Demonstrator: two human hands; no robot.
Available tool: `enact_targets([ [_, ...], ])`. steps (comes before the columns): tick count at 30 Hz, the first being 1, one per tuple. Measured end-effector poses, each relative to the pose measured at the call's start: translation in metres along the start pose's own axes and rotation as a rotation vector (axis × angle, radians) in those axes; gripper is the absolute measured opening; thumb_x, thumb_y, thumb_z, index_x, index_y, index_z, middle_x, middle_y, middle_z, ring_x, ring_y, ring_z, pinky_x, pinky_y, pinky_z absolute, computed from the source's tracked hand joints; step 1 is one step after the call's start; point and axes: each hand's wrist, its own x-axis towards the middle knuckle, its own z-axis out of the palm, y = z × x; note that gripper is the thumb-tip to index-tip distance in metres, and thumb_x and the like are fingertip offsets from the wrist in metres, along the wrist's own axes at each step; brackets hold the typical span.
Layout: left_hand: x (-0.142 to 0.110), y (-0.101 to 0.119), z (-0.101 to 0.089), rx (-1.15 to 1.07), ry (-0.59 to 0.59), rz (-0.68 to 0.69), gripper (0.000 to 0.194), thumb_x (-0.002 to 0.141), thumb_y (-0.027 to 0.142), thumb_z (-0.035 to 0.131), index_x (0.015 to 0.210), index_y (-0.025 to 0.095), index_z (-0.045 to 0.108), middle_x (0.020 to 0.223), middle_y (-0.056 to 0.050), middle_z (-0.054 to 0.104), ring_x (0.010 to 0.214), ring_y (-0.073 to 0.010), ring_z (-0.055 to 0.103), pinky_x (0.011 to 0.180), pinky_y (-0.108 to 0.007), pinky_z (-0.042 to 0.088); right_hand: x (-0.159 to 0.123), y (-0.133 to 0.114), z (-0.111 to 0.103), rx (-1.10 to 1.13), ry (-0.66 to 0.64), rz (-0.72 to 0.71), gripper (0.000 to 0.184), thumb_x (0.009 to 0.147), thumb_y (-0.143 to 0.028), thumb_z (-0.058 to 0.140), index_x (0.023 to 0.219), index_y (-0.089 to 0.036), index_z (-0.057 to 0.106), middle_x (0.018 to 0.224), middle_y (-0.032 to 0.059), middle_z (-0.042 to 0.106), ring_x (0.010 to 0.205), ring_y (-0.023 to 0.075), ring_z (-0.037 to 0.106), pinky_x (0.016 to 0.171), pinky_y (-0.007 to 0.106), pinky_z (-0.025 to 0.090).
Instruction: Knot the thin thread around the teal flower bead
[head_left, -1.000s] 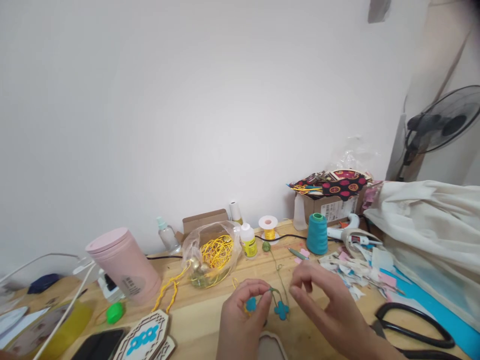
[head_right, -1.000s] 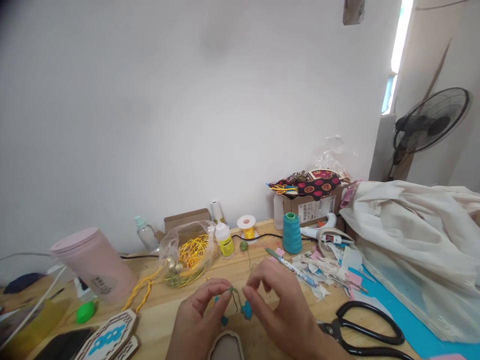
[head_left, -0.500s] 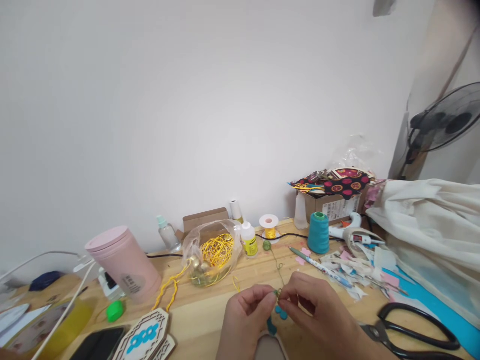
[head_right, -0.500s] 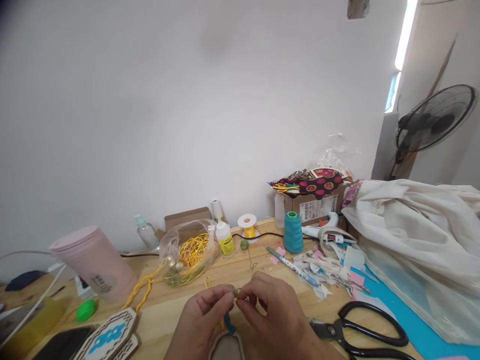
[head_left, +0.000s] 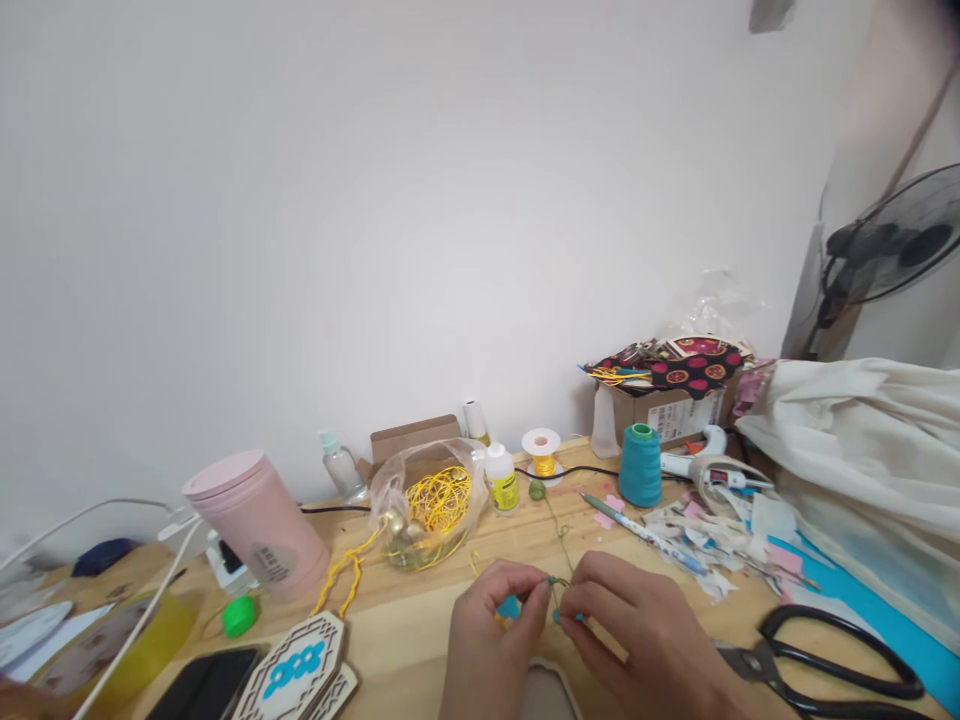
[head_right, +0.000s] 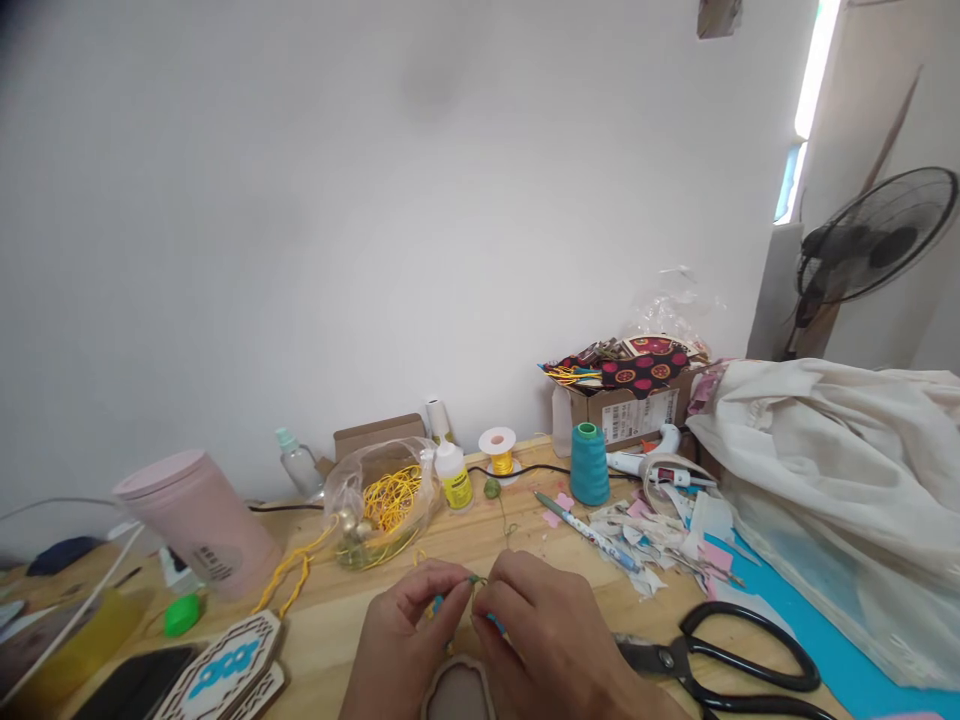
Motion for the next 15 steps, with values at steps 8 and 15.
enact_targets([
  [8,-0.005,0.001,0.003,0.153,-0.086,0.349,0.011,0.071,0.013,0.055,0.067,0.019,0.063,0.069,-0.001,0.062,0.068,-0.0128,0.057,0.065,-0.023,0.044,0.007,0.01,-0.015,0.092,0.006,0.114,0.018,0.085,-0.017,0.038,0.069,-0.019,0.046,0.068,0.001,0.051,0.063,0.0137,0.045,0.055,0.023,0.034],
  [15,-0.005,0.0,0.001,0.186,-0.149,0.398,0.009,0.074,0.015,0.054,0.071,0.021,0.06,0.073,0.001,0.061,0.072,-0.0113,0.057,0.079,-0.027,0.041,0.009,0.013,-0.008,0.627,-0.16,0.476,0.021,0.08,-0.031,0.046,0.065,-0.016,0.048,0.064,0.0006,0.049,0.06,0.0129,0.045,0.055,0.024,0.034],
])
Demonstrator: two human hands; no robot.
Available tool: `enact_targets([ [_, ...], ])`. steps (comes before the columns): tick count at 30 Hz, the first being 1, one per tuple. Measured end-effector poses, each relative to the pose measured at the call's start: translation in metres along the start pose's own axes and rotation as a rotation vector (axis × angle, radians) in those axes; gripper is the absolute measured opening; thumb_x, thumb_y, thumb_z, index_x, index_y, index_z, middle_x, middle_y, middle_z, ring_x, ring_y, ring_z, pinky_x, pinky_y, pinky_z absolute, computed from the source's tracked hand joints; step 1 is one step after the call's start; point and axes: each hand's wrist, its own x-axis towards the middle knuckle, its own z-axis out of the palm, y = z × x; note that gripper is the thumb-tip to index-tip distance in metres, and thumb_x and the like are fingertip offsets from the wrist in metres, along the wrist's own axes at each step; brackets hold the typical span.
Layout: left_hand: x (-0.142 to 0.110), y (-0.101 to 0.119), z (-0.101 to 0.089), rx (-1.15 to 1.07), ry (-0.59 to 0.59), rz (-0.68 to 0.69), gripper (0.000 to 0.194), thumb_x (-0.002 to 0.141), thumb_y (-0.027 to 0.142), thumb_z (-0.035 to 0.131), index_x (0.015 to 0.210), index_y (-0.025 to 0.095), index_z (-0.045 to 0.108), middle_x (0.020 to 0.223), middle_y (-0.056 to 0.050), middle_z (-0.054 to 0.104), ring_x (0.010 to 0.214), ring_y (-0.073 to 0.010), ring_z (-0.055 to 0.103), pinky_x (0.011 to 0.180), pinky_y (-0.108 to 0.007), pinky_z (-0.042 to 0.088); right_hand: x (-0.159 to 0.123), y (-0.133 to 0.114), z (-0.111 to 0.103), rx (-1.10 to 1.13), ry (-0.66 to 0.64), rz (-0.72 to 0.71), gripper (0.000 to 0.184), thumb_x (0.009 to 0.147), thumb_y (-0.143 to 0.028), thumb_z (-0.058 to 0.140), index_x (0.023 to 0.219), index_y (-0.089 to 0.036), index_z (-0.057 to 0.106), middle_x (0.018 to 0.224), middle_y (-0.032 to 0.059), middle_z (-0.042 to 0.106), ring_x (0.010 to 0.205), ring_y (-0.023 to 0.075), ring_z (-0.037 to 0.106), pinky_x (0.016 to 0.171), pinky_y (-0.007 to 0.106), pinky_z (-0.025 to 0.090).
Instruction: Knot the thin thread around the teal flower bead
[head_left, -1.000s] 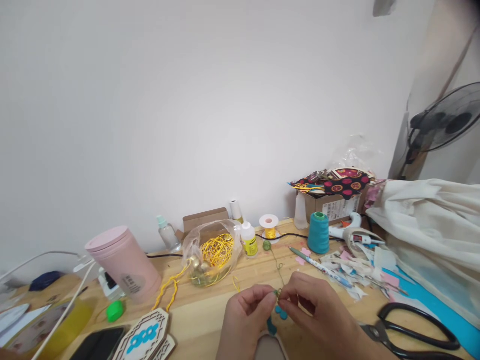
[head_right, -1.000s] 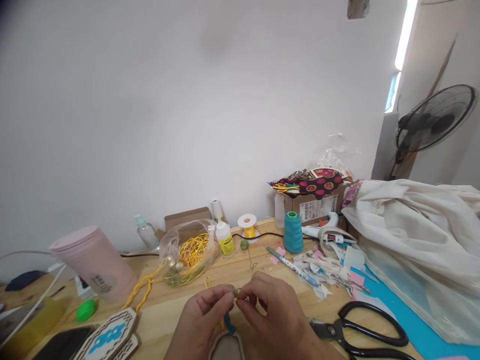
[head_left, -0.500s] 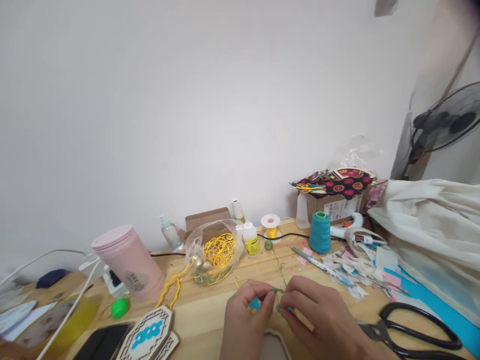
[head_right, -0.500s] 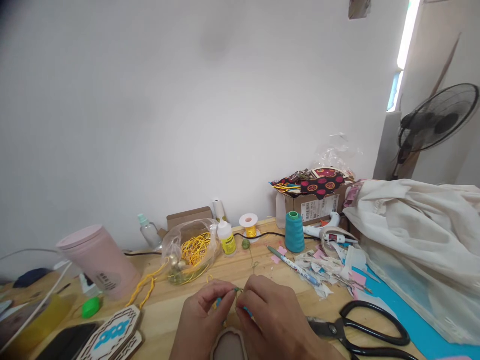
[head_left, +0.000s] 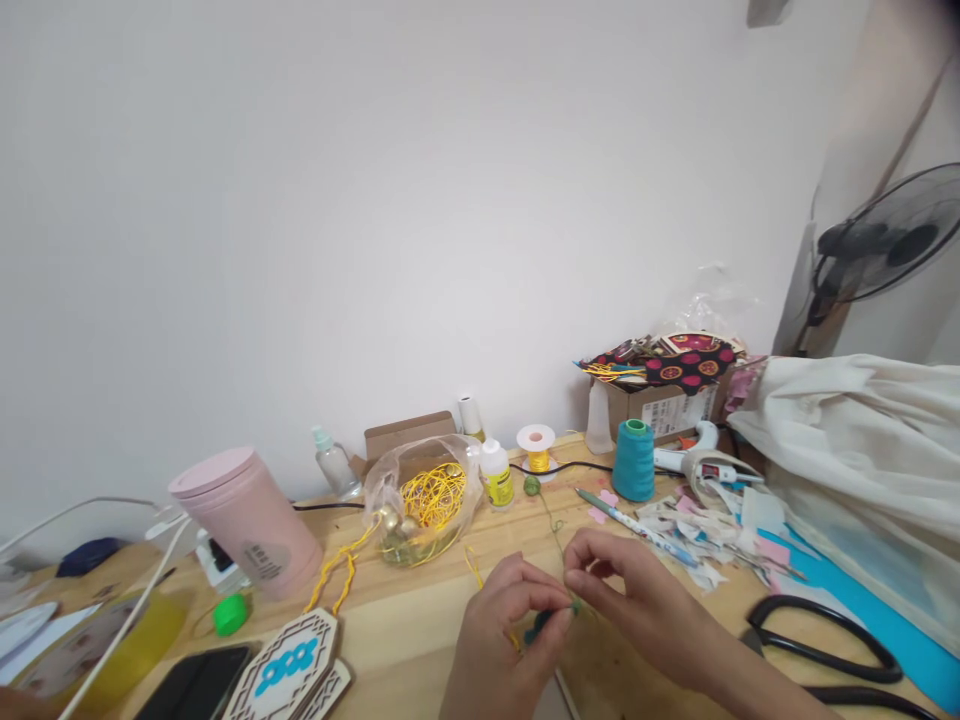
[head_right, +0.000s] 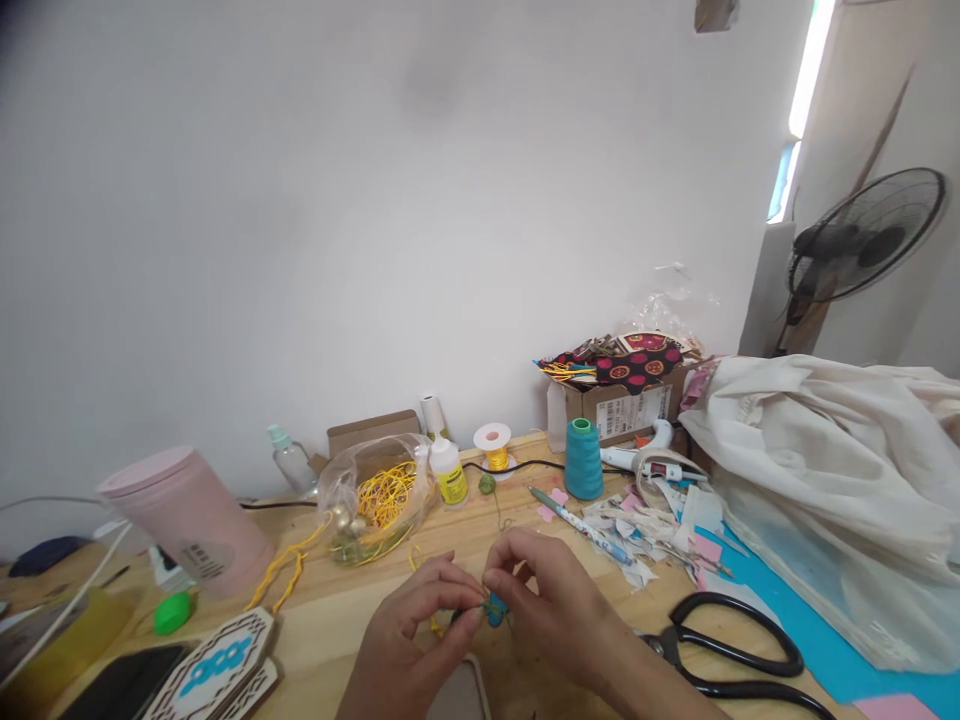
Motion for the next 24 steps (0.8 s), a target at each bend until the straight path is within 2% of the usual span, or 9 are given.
enact_targets([
  [3,0.0,-0.001,-0.001,0.08,0.074,0.026,0.008,0.076,0.018,0.053,0.07,0.021,0.058,0.072,0.003,0.061,0.071,-0.0121,0.057,0.091,-0.038,0.032,0.002,0.0,0.005,0.301,-0.107,0.19,0.031,0.071,-0.044,0.053,0.063,-0.015,0.047,0.057,-0.001,0.048,0.053,0.0105,0.043,0.05,0.022,0.032],
  [5,0.0,-0.004,-0.003,0.164,0.068,0.083,0.007,0.076,0.018,0.052,0.073,0.022,0.058,0.073,0.003,0.062,0.073,-0.0132,0.057,0.092,-0.041,0.029,0.001,-0.001,0.007,0.466,-0.186,0.303,0.037,0.065,-0.049,0.059,0.063,-0.014,0.047,0.054,-0.0018,0.049,0.049,0.0091,0.044,0.049,0.021,0.032],
  [9,-0.001,-0.008,-0.007,0.25,0.06,0.155,0.01,0.075,0.017,0.054,0.077,0.024,0.06,0.078,0.001,0.063,0.075,-0.0147,0.058,0.091,-0.043,0.03,-0.005,-0.004,0.007,0.613,-0.231,0.461,0.033,0.064,-0.042,0.065,0.067,-0.012,0.051,0.057,-0.0015,0.052,0.048,0.0074,0.048,0.048,0.018,0.031],
  [12,-0.001,-0.005,-0.005,0.125,0.097,0.067,0.008,0.074,0.019,0.055,0.073,0.023,0.062,0.078,0.0,0.061,0.077,-0.0152,0.056,0.088,-0.039,0.034,-0.008,-0.002,0.006,0.689,-0.281,0.441,0.028,0.066,-0.036,0.065,0.068,-0.011,0.052,0.058,-0.0013,0.052,0.049,0.0067,0.046,0.05,0.018,0.032],
  [16,0.001,0.002,0.002,-0.219,0.117,-0.205,0.009,0.069,0.02,0.057,0.064,0.021,0.064,0.084,-0.003,0.057,0.083,-0.0167,0.053,0.077,-0.029,0.039,-0.004,0.002,0.005,0.661,-0.307,0.438,0.028,0.066,-0.036,0.065,0.069,-0.011,0.052,0.06,-0.0012,0.05,0.052,0.0067,0.043,0.051,0.018,0.031],
  [18,0.003,0.002,0.003,-0.371,0.118,-0.322,0.008,0.067,0.022,0.059,0.061,0.02,0.065,0.085,-0.004,0.056,0.086,-0.018,0.053,0.078,-0.029,0.038,0.0,0.004,0.004,0.559,-0.239,0.39,0.03,0.065,-0.039,0.063,0.068,-0.012,0.052,0.06,-0.0018,0.048,0.053,0.0079,0.042,0.052,0.02,0.031],
  [20,0.004,0.0,0.003,-0.494,0.137,-0.42,0.01,0.065,0.026,0.061,0.062,0.018,0.066,0.087,-0.005,0.056,0.087,-0.0191,0.052,0.075,-0.027,0.039,0.003,0.005,0.002,0.347,-0.057,0.288,0.026,0.068,-0.039,0.059,0.069,-0.013,0.052,0.061,-0.0012,0.048,0.055,0.0103,0.042,0.053,0.022,0.033],
  [22,0.005,-0.003,0.002,-0.577,0.168,-0.498,0.015,0.064,0.031,0.063,0.062,0.017,0.066,0.09,-0.007,0.054,0.086,-0.0193,0.052,0.071,-0.026,0.04,0.002,0.003,0.001,0.063,0.171,0.125,0.019,0.074,-0.034,0.052,0.069,-0.016,0.05,0.062,-0.0004,0.049,0.059,0.0125,0.044,0.056,0.024,0.034],
  [24,0.006,-0.005,0.001,-0.617,0.209,-0.552,0.019,0.061,0.034,0.066,0.061,0.015,0.067,0.091,-0.007,0.054,0.087,-0.0195,0.052,0.073,-0.026,0.041,-0.002,0.0,0.002,-0.177,0.252,-0.09,0.015,0.08,-0.027,0.046,0.068,-0.018,0.05,0.062,-0.0005,0.05,0.059,0.0125,0.044,0.057,0.024,0.035],
])
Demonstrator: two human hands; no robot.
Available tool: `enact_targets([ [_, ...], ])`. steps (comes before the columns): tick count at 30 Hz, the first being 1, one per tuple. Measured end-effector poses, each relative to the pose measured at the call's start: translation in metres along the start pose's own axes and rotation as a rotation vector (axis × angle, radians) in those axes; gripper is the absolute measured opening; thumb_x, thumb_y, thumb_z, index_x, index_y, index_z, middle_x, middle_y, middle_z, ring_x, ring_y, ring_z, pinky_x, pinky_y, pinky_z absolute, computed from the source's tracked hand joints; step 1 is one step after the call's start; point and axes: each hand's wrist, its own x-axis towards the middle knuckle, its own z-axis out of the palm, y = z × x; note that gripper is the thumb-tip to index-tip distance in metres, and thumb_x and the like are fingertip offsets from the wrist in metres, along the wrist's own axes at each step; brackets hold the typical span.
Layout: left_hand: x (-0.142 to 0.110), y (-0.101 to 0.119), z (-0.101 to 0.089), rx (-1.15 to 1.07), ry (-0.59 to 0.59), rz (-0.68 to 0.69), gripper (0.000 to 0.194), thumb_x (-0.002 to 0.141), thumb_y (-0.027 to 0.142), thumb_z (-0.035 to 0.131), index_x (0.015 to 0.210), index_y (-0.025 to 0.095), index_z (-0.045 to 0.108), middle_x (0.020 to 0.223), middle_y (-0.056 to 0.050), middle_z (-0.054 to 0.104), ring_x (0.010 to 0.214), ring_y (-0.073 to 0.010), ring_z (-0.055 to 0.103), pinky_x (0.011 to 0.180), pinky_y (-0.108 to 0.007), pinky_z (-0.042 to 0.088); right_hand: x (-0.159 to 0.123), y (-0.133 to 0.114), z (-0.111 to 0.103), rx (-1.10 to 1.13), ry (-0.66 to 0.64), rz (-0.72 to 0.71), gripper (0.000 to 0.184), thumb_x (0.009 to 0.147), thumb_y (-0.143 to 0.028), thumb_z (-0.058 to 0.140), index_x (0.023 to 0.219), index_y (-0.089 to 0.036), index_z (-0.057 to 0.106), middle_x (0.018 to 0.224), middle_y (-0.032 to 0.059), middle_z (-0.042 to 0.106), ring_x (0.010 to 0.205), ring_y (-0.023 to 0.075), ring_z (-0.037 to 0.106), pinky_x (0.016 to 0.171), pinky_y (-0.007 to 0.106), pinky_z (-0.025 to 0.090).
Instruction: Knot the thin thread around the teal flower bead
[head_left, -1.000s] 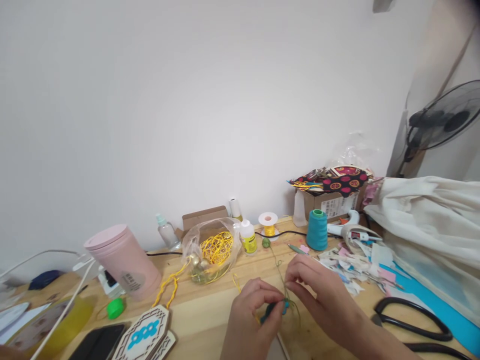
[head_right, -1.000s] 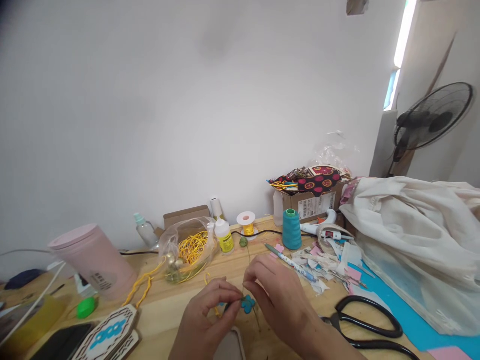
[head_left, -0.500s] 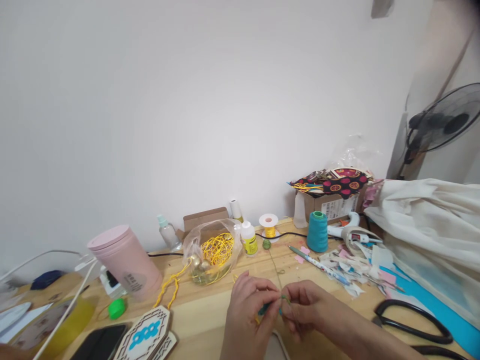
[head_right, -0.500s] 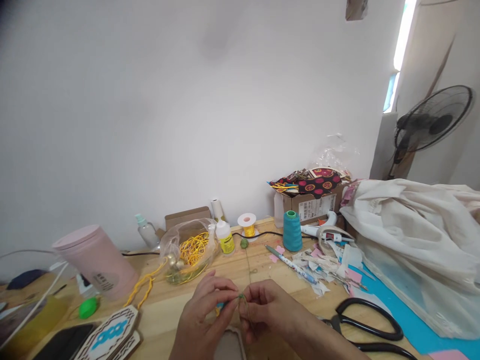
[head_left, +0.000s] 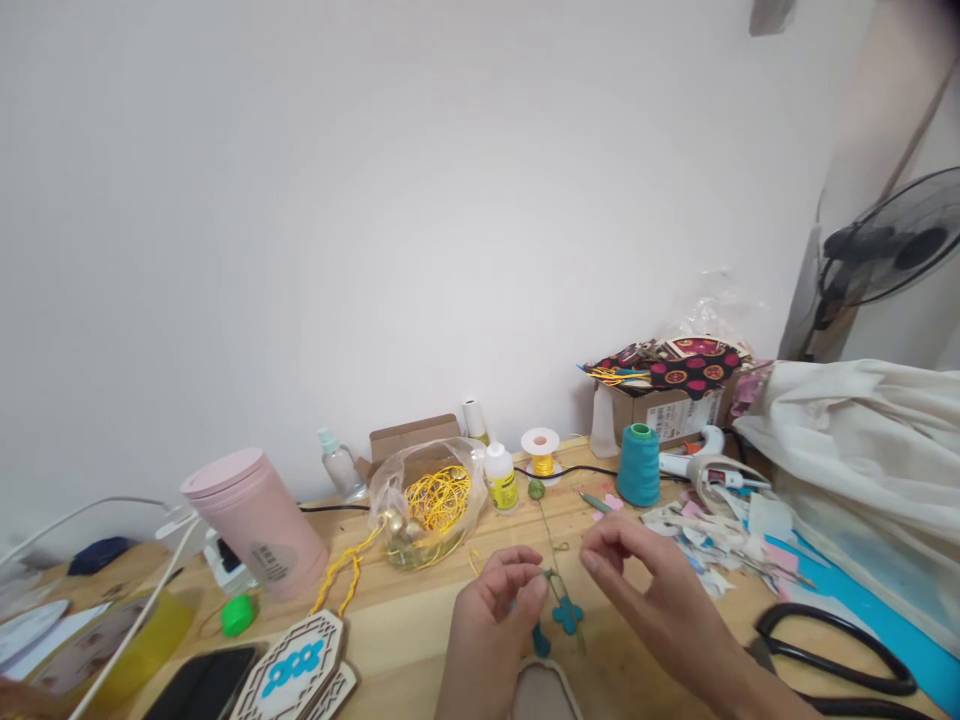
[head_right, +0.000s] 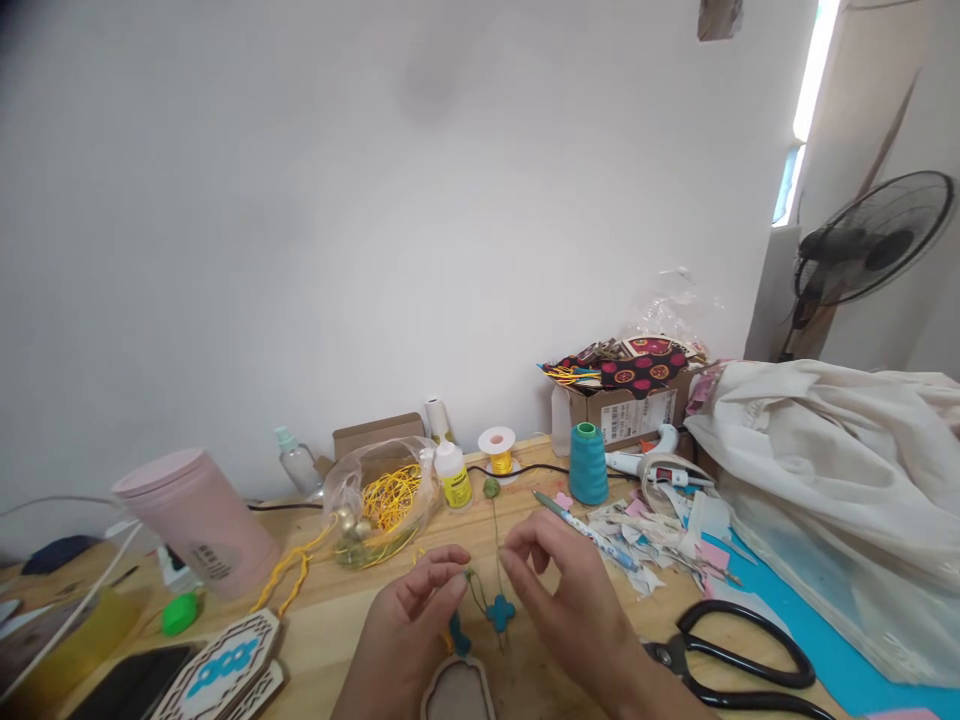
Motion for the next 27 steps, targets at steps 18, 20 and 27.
enact_targets([
  [18,0.001,-0.006,-0.003,0.02,-0.039,-0.073,0.032,0.055,0.045,0.069,0.059,0.013,0.067,0.093,-0.011,0.054,0.087,-0.0224,0.055,0.074,-0.03,0.044,-0.009,0.0,0.012,-0.354,-0.153,-0.103,0.014,0.078,-0.021,0.047,0.068,-0.018,0.056,0.058,-0.0015,0.055,0.052,0.0101,0.047,0.049,0.02,0.033],
  [20,0.001,-0.008,-0.004,0.007,-0.053,-0.062,0.029,0.057,0.042,0.069,0.061,0.013,0.068,0.094,-0.011,0.055,0.091,-0.0229,0.054,0.077,-0.03,0.043,-0.009,-0.001,0.012,-0.343,-0.151,-0.102,0.014,0.077,-0.021,0.046,0.066,-0.018,0.054,0.058,-0.0018,0.053,0.052,0.0099,0.046,0.049,0.02,0.032],
  [27,-0.001,-0.007,-0.003,-0.044,-0.121,-0.111,0.025,0.061,0.037,0.068,0.066,0.013,0.069,0.099,-0.013,0.056,0.093,-0.0259,0.053,0.077,-0.034,0.043,-0.008,-0.007,0.009,-0.299,-0.176,-0.054,0.016,0.077,-0.022,0.046,0.064,-0.018,0.053,0.056,-0.0019,0.052,0.052,0.0103,0.045,0.049,0.02,0.031],
])
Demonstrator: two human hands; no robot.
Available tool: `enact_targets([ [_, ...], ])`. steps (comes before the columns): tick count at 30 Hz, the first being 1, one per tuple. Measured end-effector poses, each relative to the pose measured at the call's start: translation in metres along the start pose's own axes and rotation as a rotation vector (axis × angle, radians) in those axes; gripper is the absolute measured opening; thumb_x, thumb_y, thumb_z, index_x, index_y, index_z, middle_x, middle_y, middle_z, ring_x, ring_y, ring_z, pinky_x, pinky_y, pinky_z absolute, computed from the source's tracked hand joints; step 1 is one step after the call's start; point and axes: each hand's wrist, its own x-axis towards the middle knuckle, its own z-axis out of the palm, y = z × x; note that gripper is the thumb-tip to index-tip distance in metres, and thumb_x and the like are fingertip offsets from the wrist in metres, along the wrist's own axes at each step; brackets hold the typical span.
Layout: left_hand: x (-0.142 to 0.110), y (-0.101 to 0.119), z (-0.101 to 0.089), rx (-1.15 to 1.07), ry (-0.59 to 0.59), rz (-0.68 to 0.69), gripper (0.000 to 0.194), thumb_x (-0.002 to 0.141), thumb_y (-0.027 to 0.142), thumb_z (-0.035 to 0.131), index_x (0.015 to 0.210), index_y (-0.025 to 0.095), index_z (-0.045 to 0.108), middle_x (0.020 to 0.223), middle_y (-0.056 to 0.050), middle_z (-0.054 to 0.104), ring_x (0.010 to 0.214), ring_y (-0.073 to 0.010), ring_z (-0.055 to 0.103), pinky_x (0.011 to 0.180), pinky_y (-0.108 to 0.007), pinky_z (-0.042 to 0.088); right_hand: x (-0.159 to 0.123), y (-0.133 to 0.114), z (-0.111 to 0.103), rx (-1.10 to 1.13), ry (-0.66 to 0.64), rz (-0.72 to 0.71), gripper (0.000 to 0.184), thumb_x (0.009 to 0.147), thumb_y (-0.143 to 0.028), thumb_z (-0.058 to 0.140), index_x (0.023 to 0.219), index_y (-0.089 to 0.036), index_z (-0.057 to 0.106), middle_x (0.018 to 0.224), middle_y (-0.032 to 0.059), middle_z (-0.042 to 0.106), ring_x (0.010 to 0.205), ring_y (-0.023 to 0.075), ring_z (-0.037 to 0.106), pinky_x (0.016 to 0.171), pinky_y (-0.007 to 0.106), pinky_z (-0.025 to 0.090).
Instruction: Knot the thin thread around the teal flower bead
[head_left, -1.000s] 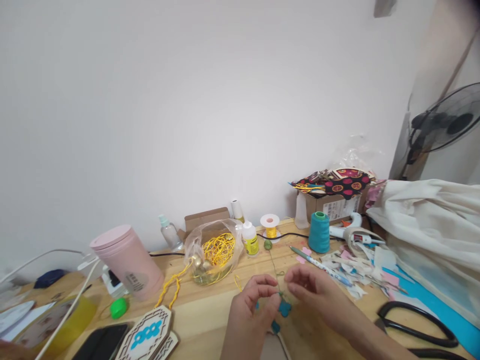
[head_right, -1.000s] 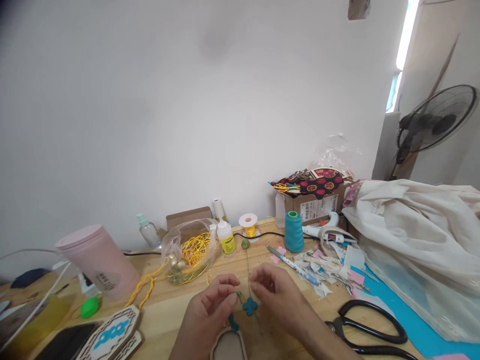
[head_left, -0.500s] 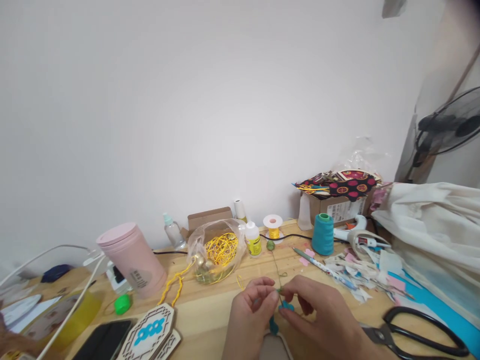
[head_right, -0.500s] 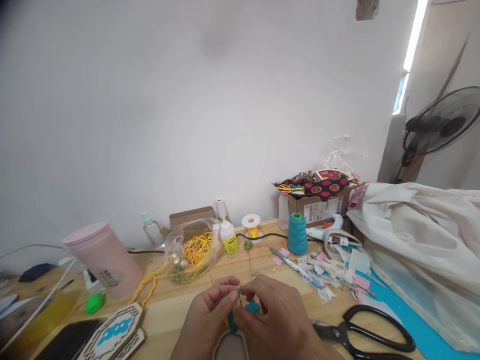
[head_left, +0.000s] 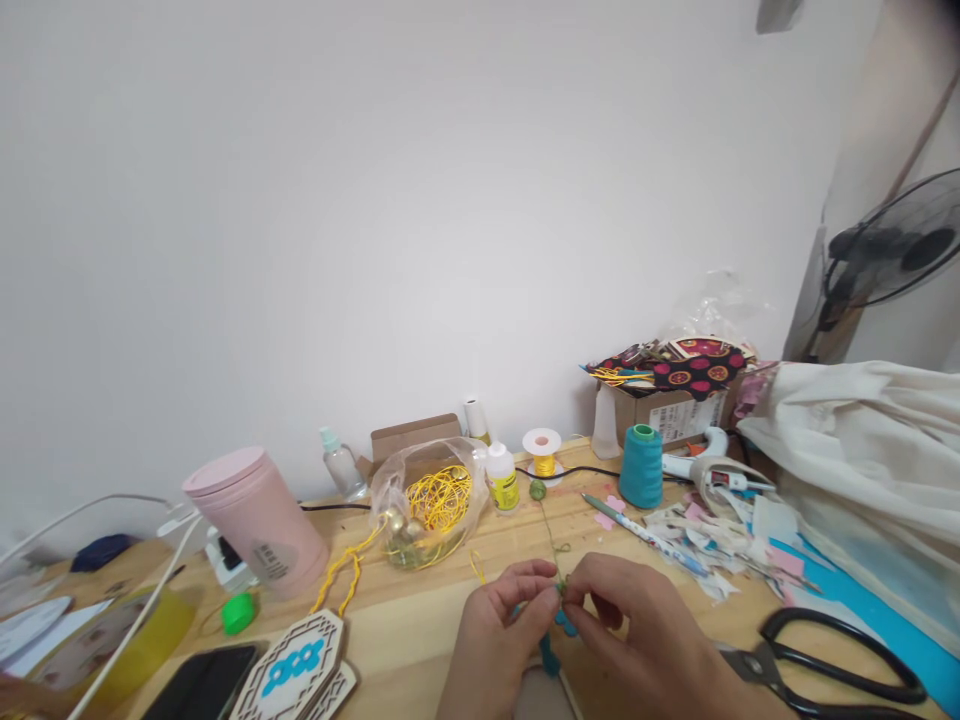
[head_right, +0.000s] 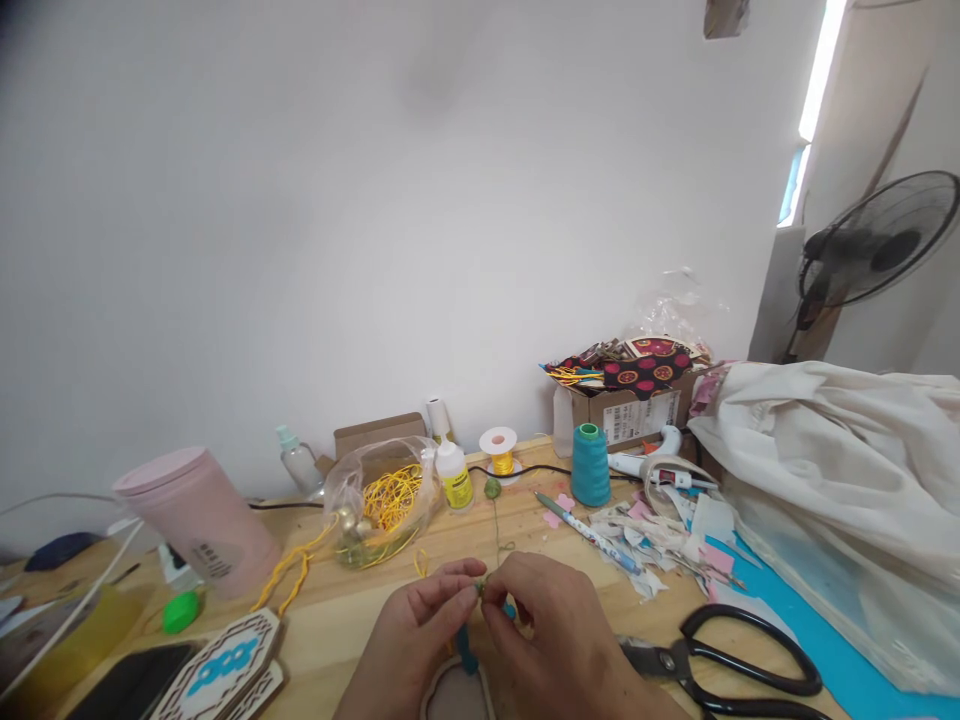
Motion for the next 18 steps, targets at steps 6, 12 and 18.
enact_targets([
  [6,-0.001,0.003,0.001,0.193,0.093,0.124,0.021,0.062,0.035,0.065,0.062,0.014,0.068,0.094,-0.012,0.058,0.09,-0.0243,0.055,0.077,-0.034,0.043,-0.002,0.0,0.001,-0.08,0.013,-0.128,0.016,0.077,-0.017,0.044,0.063,-0.018,0.052,0.059,0.0001,0.056,0.054,0.0113,0.049,0.049,0.021,0.032],
  [12,-0.004,0.005,0.004,0.607,0.14,0.365,0.012,0.07,0.025,0.057,0.063,0.02,0.066,0.091,-0.008,0.06,0.089,-0.0221,0.054,0.081,-0.037,0.041,0.0,-0.003,-0.004,-0.229,0.036,-0.383,0.021,0.082,-0.012,0.035,0.067,-0.018,0.049,0.064,0.0031,0.056,0.057,0.0142,0.046,0.05,0.025,0.033],
  [18,-0.006,0.001,0.006,0.681,0.109,0.573,0.008,0.071,0.021,0.057,0.068,0.023,0.065,0.092,-0.006,0.058,0.09,-0.0213,0.052,0.078,-0.036,0.042,0.007,0.005,-0.014,-0.067,0.089,-0.259,0.018,0.083,-0.012,0.035,0.07,-0.019,0.044,0.07,0.0019,0.053,0.066,0.0157,0.045,0.063,0.029,0.036],
])
